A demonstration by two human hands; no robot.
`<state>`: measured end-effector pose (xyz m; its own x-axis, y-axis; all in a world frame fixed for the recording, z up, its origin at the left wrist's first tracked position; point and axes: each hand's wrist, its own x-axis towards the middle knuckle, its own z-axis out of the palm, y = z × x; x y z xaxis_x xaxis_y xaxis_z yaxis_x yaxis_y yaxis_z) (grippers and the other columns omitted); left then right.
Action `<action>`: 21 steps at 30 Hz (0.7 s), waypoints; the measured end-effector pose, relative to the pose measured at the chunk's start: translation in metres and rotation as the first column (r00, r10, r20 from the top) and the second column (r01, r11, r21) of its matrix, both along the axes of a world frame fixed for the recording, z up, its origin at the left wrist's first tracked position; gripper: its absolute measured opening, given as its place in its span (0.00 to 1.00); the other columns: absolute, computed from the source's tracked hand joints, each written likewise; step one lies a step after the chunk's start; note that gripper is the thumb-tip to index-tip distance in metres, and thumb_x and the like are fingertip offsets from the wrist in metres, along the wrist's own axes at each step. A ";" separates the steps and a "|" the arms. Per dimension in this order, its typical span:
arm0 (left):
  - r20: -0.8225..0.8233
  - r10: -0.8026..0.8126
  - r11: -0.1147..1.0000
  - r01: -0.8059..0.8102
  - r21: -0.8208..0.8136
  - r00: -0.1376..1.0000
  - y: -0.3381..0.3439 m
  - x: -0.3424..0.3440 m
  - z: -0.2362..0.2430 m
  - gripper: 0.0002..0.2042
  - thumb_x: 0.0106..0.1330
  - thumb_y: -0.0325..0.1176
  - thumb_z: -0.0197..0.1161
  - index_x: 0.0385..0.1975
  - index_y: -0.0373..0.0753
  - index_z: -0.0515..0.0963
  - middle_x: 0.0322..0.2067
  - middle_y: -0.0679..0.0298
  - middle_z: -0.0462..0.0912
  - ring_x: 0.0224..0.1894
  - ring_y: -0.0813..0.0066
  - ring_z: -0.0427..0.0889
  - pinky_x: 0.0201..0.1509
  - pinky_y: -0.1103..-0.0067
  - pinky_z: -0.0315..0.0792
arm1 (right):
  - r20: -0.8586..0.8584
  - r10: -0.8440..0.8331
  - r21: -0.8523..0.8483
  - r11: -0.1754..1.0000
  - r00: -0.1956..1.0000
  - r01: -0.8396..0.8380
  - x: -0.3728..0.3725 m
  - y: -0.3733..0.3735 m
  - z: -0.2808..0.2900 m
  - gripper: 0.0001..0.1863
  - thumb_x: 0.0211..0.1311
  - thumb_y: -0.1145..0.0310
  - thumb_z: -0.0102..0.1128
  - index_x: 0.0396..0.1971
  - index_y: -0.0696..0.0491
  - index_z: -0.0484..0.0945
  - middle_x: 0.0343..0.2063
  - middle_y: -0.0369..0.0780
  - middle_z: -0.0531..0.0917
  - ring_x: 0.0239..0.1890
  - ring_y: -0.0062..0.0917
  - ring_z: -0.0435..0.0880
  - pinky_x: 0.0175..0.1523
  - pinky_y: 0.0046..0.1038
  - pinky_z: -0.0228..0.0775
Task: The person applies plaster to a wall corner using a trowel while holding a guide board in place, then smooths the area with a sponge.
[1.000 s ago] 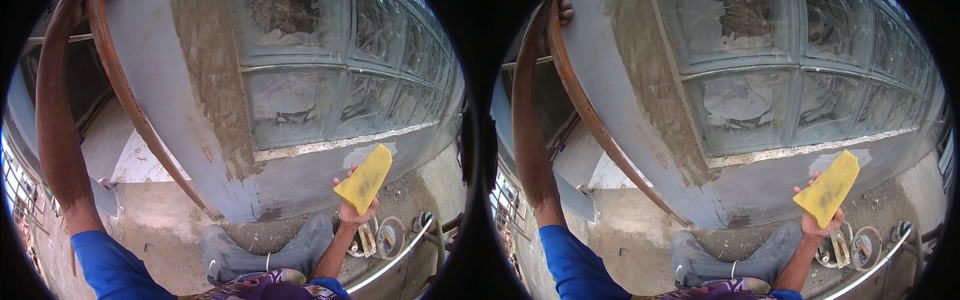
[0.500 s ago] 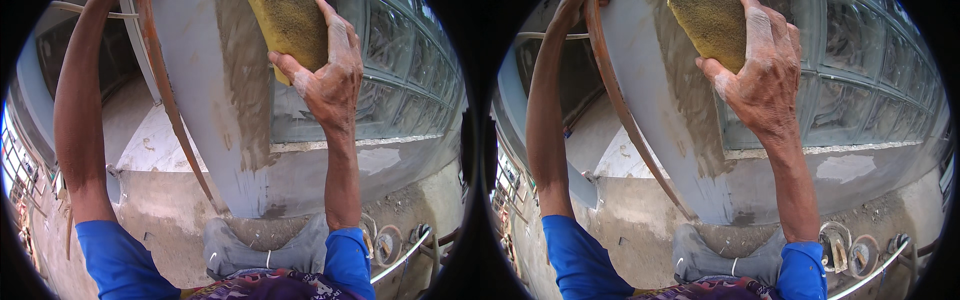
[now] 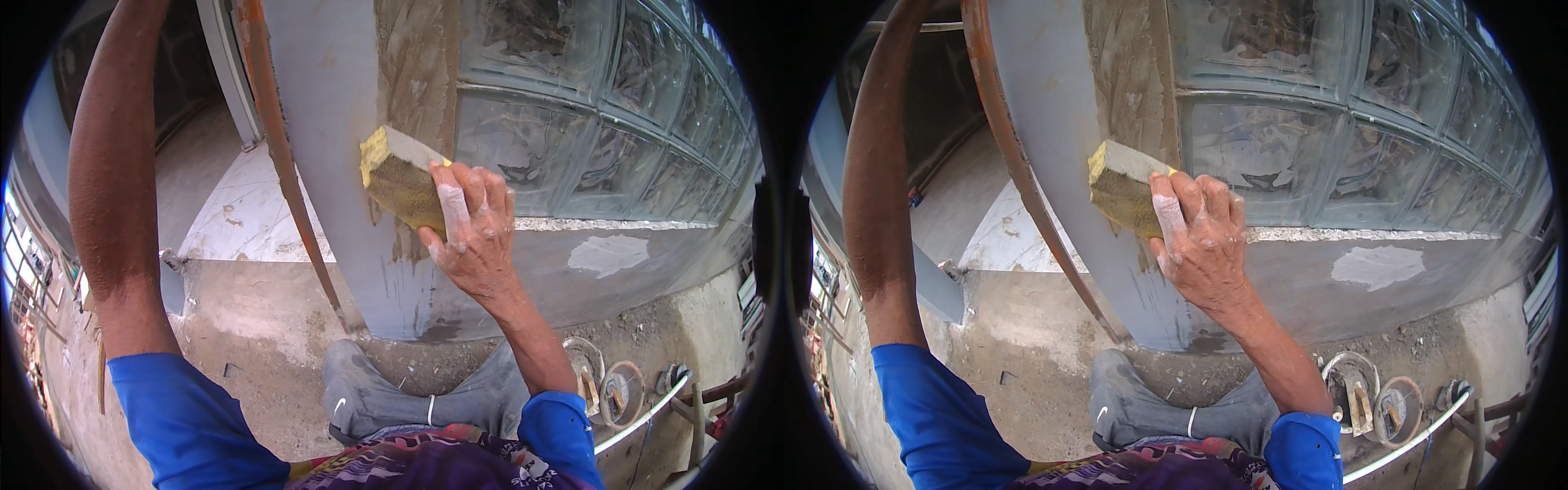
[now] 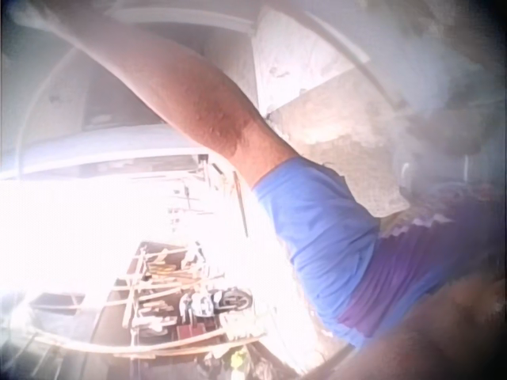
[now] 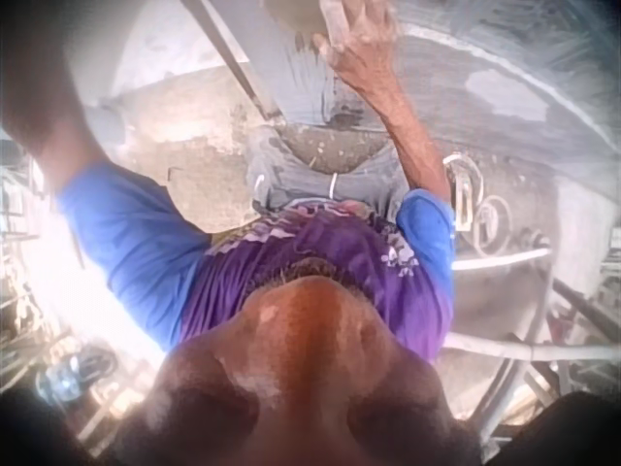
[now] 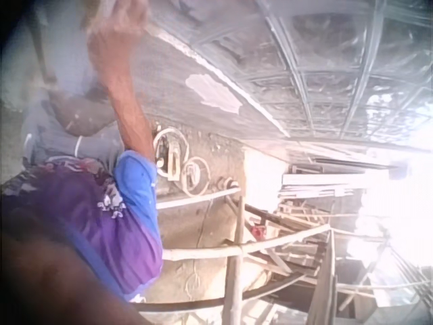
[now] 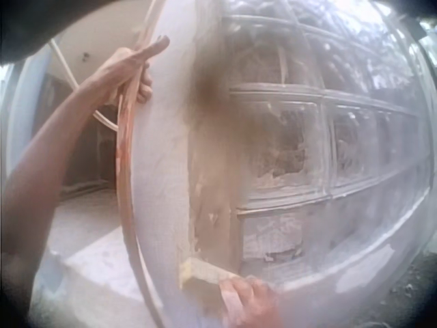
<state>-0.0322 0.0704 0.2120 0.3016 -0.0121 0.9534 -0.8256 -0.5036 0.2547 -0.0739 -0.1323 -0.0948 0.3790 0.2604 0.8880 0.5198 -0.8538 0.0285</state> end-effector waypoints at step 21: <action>-0.213 -0.028 0.999 0.020 -0.037 0.977 0.009 0.013 0.020 0.39 0.48 0.66 0.63 0.28 0.24 0.70 0.16 0.59 0.74 0.13 0.71 0.77 0.11 0.78 0.74 | 0.589 0.031 -0.026 0.999 0.807 -0.020 -0.001 -0.031 0.307 0.30 0.41 0.67 0.60 0.50 0.58 0.72 0.51 0.50 0.74 0.56 0.39 0.70 0.61 0.33 0.61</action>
<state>-0.0188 0.0793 0.2319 0.4984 0.0100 0.8669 -0.7620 -0.4719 0.4435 -0.0751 -0.1631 0.2123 -0.2230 0.2802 0.9337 0.4195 -0.8370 0.3514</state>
